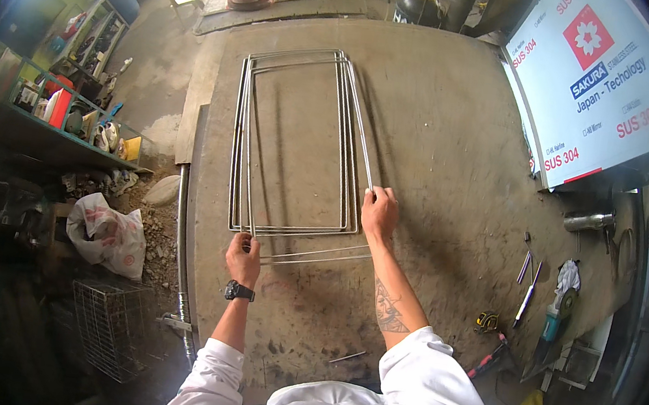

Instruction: The person measures and cuts metal rods using a tape measure and angle grinder, then welds them into rectangular frames. They repeat the process to create multiple frames and stack them on the workbench.

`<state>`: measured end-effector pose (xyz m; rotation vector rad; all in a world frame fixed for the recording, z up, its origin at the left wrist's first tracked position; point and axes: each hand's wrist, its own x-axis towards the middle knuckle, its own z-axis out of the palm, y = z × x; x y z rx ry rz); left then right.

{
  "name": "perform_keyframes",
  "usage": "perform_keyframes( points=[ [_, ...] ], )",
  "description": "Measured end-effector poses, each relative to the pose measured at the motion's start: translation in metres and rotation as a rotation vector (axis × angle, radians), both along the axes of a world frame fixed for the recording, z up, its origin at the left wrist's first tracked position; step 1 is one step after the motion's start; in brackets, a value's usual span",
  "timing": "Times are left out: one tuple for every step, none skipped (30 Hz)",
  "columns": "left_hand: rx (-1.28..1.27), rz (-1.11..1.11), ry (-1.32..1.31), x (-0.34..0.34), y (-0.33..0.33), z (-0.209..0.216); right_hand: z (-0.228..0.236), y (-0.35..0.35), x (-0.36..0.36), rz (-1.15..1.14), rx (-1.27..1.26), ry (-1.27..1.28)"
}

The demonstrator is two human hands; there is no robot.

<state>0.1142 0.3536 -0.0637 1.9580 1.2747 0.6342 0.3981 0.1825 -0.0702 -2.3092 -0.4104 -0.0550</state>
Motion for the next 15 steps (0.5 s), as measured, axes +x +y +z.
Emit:
perform_keyframes(
  points=[
    [-0.020, 0.006, -0.006, -0.002, -0.004, -0.003, -0.003, -0.005, -0.001, -0.005, -0.012, -0.001],
    [-0.038, 0.012, -0.011, -0.004, -0.009, -0.007, -0.004, -0.008, -0.003, -0.009, -0.023, -0.002],
    [-0.058, 0.014, -0.020, -0.003, -0.014, -0.006, -0.007, -0.013, -0.002, -0.018, -0.036, -0.007],
    [-0.085, 0.045, -0.013, -0.002, -0.019, -0.006, -0.010, -0.015, -0.002, -0.043, -0.019, -0.009],
    [-0.121, 0.071, -0.039, -0.003, -0.023, -0.005, -0.010, -0.017, -0.004, -0.044, 0.008, 0.000],
    [-0.156, 0.096, -0.066, -0.002, -0.025, -0.005, -0.009, -0.018, -0.005, -0.044, 0.036, 0.009],
    [-0.191, 0.122, -0.094, -0.002, -0.026, -0.004, -0.008, -0.019, -0.004, -0.045, 0.064, 0.017],
    [-0.251, 0.104, -0.083, -0.009, -0.025, -0.007, -0.006, -0.022, -0.009, -0.034, 0.081, 0.028],
    [-0.365, 0.101, -0.188, -0.017, -0.025, -0.009, -0.004, -0.025, -0.012, -0.031, 0.108, 0.044],
    [-0.476, 0.099, -0.296, -0.022, -0.024, -0.012, -0.001, -0.028, -0.014, -0.028, 0.136, 0.060],
    [-0.586, 0.093, -0.409, -0.024, -0.025, -0.010, 0.000, -0.032, -0.014, -0.027, 0.166, 0.071],
    [-0.671, 0.103, -0.462, -0.028, -0.029, -0.008, 0.001, -0.035, -0.019, -0.052, 0.281, -0.010],
    [-0.730, 0.075, -0.492, -0.035, -0.036, -0.005, 0.003, -0.046, -0.025, -0.070, 0.303, 0.100],
    [-0.777, 0.054, -0.521, -0.046, -0.040, -0.001, 0.009, -0.051, -0.035, -0.080, 0.331, 0.218],
    [-0.840, 0.018, -0.551, -0.051, -0.048, 0.005, 0.008, -0.069, -0.041, -0.107, 0.349, 0.326]
  ],
)
